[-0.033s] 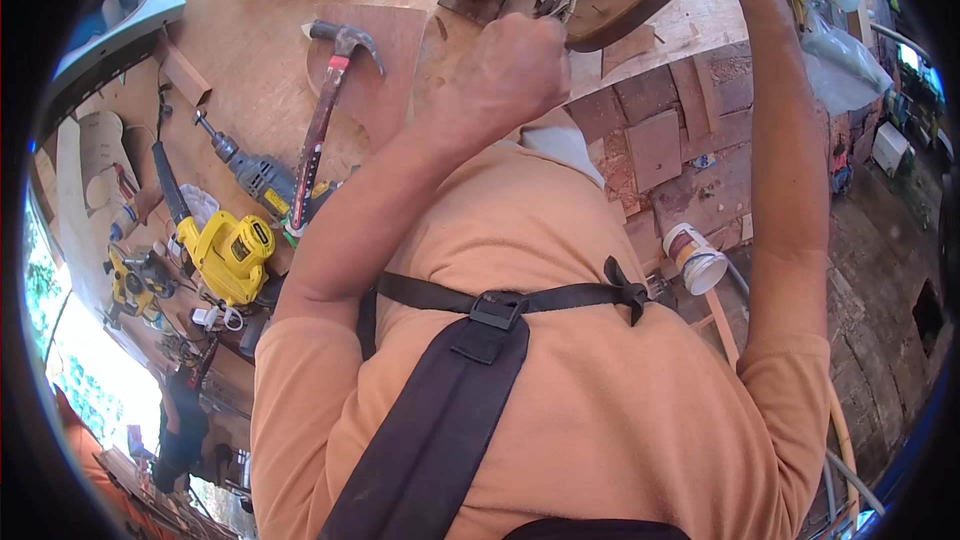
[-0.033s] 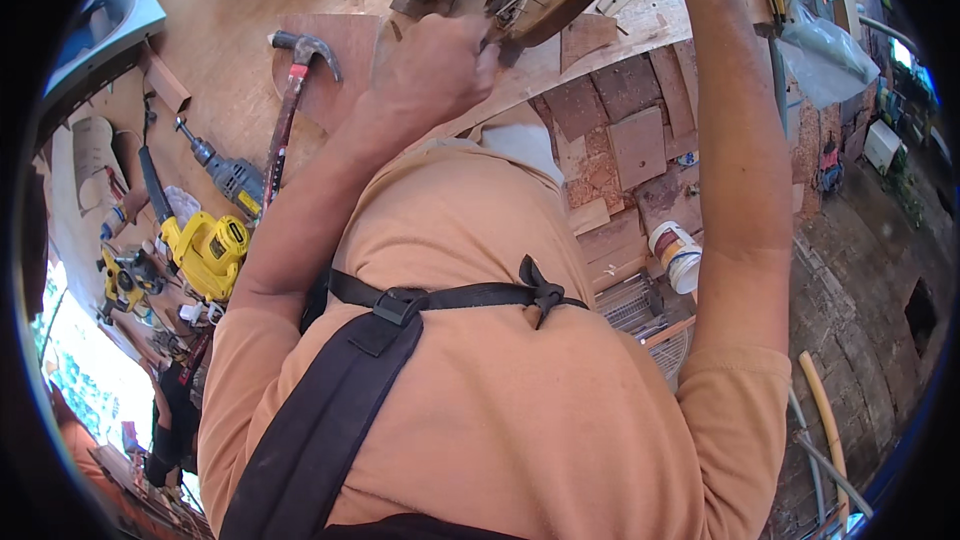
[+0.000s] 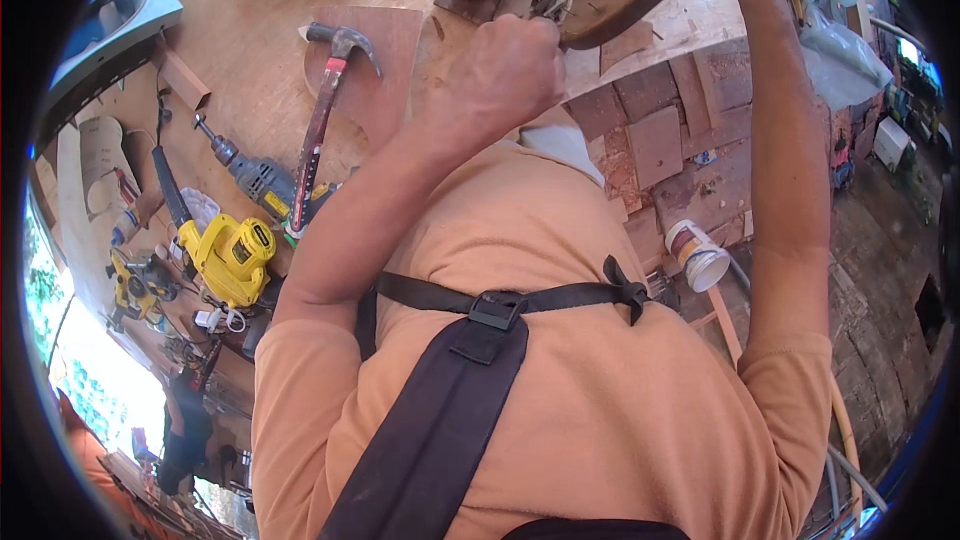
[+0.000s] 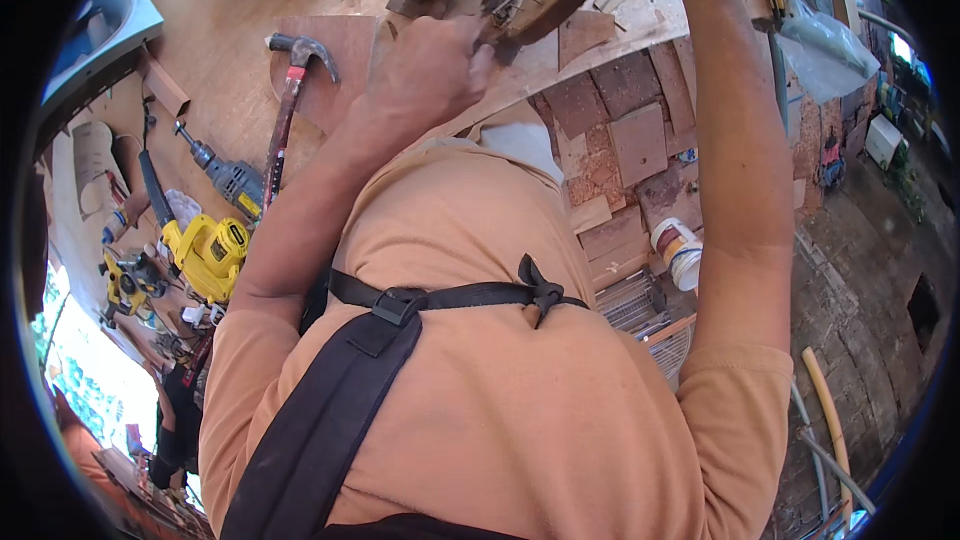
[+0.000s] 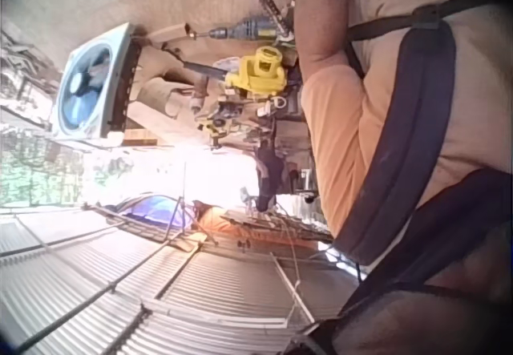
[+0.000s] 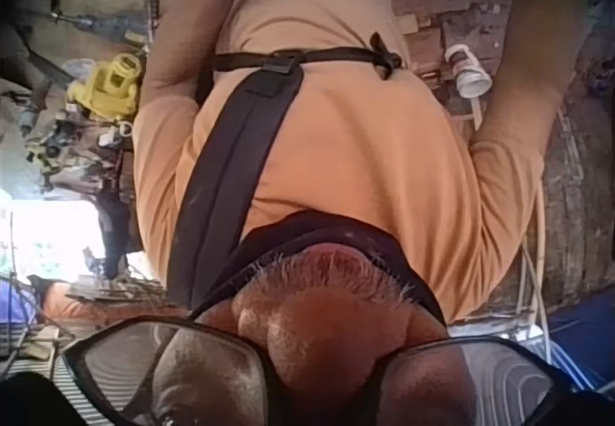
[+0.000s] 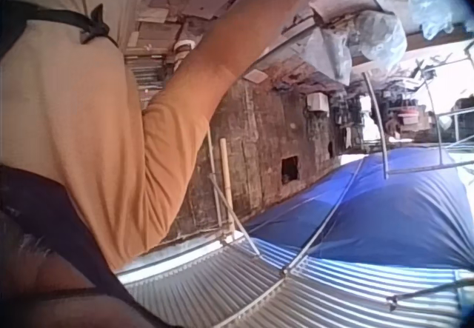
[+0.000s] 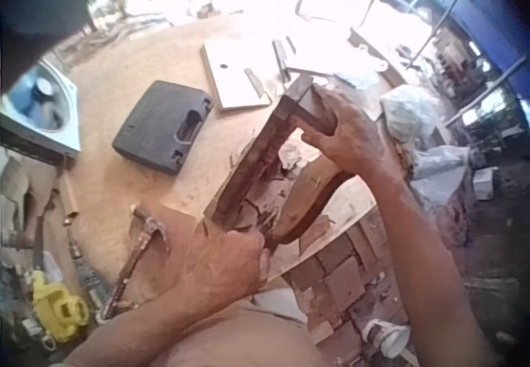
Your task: Repairing a wooden object using a hammer, screwdriver, and pliers.
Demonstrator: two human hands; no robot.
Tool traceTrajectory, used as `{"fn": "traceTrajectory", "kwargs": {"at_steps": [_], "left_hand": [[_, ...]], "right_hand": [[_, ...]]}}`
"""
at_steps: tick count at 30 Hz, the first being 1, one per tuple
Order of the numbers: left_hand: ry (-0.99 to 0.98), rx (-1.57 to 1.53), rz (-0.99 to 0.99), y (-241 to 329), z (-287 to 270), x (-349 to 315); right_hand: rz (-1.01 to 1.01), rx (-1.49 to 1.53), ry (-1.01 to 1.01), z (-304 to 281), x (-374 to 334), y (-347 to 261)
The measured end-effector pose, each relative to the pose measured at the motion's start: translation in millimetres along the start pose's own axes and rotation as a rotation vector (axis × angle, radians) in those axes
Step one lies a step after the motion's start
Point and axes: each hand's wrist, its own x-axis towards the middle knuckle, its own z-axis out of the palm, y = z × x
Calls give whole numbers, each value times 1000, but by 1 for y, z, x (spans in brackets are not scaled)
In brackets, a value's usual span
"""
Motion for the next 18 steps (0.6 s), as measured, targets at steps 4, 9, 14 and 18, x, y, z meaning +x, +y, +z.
{"fn": "traceTrajectory", "kwargs": {"at_steps": [4, 9, 14, 18], "left_hand": [[53, -5, 30, 3, -12, -18], [173, -24, 18, -3, -6, -17], [128, -7, 33, -16, 12, -2], [-19, 46, -73, 9, -2, 12]], "right_hand": [[81, 72, -23, -4, 0, -6], [59, 68, -5, -5, 0, -5], [84, 48, -13, -7, -1, -11], [48, 40, 16, -4, -4, -3]]}}
